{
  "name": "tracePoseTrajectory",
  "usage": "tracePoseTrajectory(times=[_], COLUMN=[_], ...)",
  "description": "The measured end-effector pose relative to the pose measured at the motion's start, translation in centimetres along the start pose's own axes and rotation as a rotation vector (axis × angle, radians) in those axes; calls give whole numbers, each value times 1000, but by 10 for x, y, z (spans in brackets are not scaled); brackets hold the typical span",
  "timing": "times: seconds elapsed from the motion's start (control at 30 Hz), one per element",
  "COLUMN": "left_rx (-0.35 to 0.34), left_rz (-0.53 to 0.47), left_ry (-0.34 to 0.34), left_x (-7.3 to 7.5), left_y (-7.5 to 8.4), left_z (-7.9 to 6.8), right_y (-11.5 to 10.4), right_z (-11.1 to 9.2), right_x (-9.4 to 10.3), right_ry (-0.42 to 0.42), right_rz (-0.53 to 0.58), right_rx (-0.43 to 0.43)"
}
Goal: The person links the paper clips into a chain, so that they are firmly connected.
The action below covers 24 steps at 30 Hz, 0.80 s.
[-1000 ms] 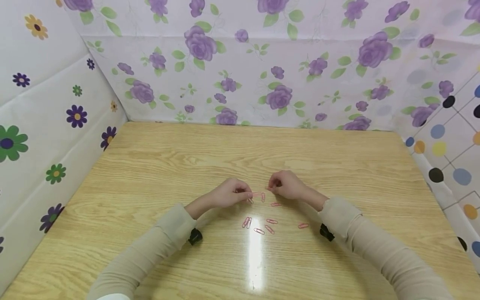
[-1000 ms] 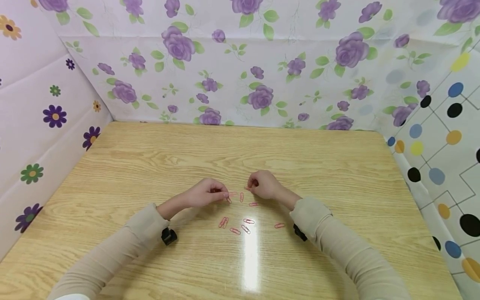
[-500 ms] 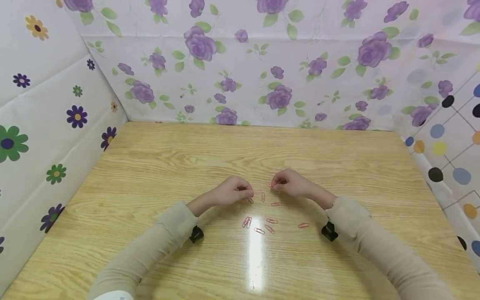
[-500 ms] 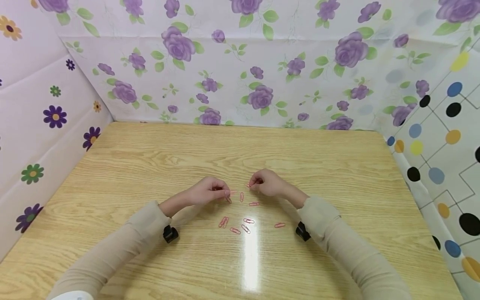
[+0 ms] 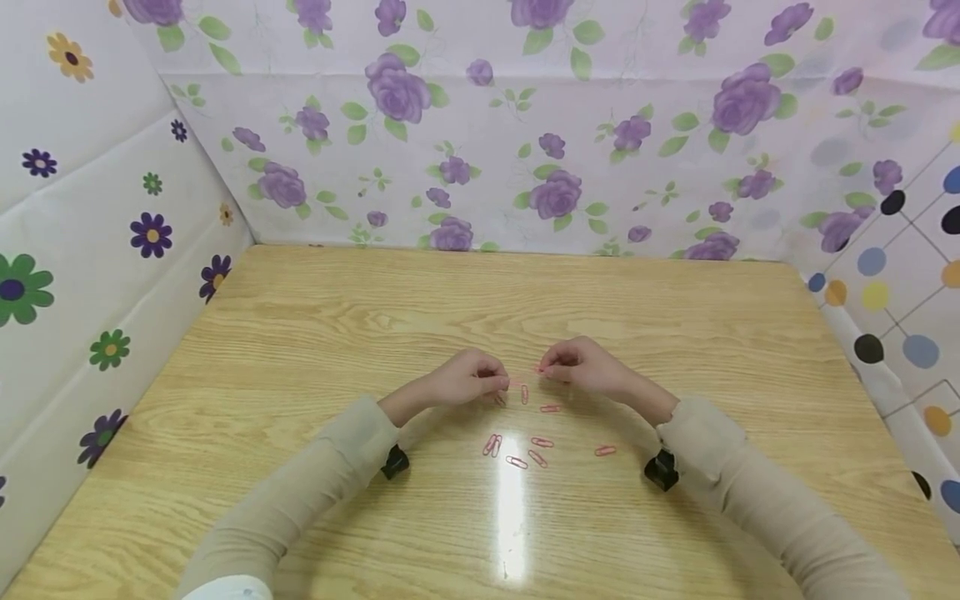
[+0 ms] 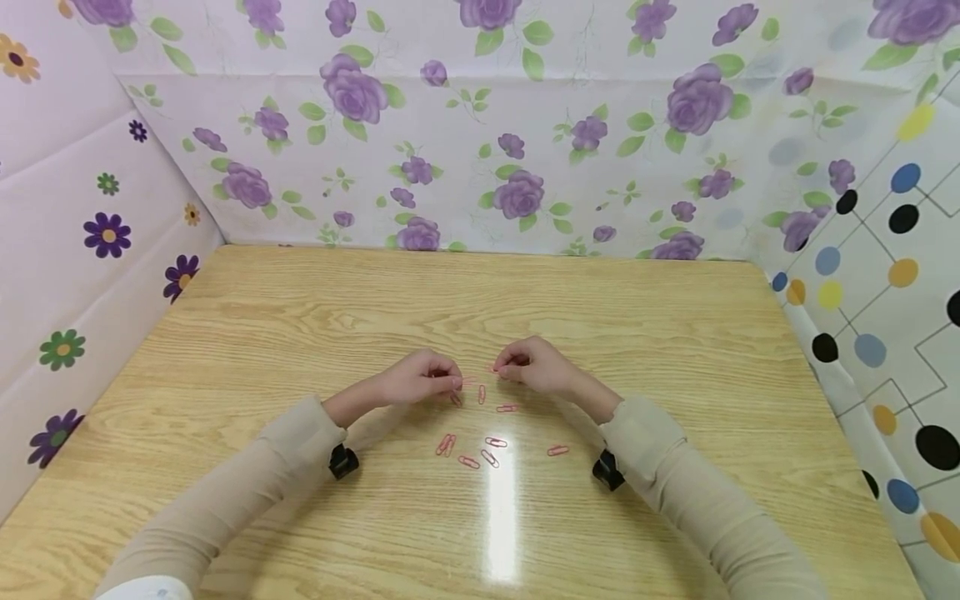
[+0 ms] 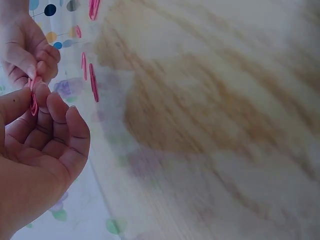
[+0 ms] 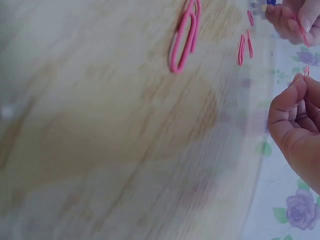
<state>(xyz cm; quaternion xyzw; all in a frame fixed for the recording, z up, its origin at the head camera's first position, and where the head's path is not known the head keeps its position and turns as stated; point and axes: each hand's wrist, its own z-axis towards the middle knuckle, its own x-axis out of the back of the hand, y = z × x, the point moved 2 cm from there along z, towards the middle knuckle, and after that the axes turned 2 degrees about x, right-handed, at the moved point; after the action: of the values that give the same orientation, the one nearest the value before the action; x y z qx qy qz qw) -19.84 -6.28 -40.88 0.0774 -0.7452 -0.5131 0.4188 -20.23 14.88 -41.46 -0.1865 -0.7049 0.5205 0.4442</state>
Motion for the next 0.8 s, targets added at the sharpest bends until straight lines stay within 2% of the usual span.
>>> tracePoseTrajectory(times=[0.1,0.23,0.5,0.8], left_rx=[2,-38,-139,-264], left_rz=[-12,-1,139,302], left_ry=[-7,3,42,107], left_x=[-1,-2,-4,-7], left_y=[-1,-1,6,6], left_z=[2,4,3,3], right_y=[0,1,-4,-9], right_z=[1,2,3,3], right_x=[-2,-5,-10,-13], right_ry=[-6,-17,-24,-29], right_rz=[41,78,149,188], right_rx=[-6,-22,-85,-123])
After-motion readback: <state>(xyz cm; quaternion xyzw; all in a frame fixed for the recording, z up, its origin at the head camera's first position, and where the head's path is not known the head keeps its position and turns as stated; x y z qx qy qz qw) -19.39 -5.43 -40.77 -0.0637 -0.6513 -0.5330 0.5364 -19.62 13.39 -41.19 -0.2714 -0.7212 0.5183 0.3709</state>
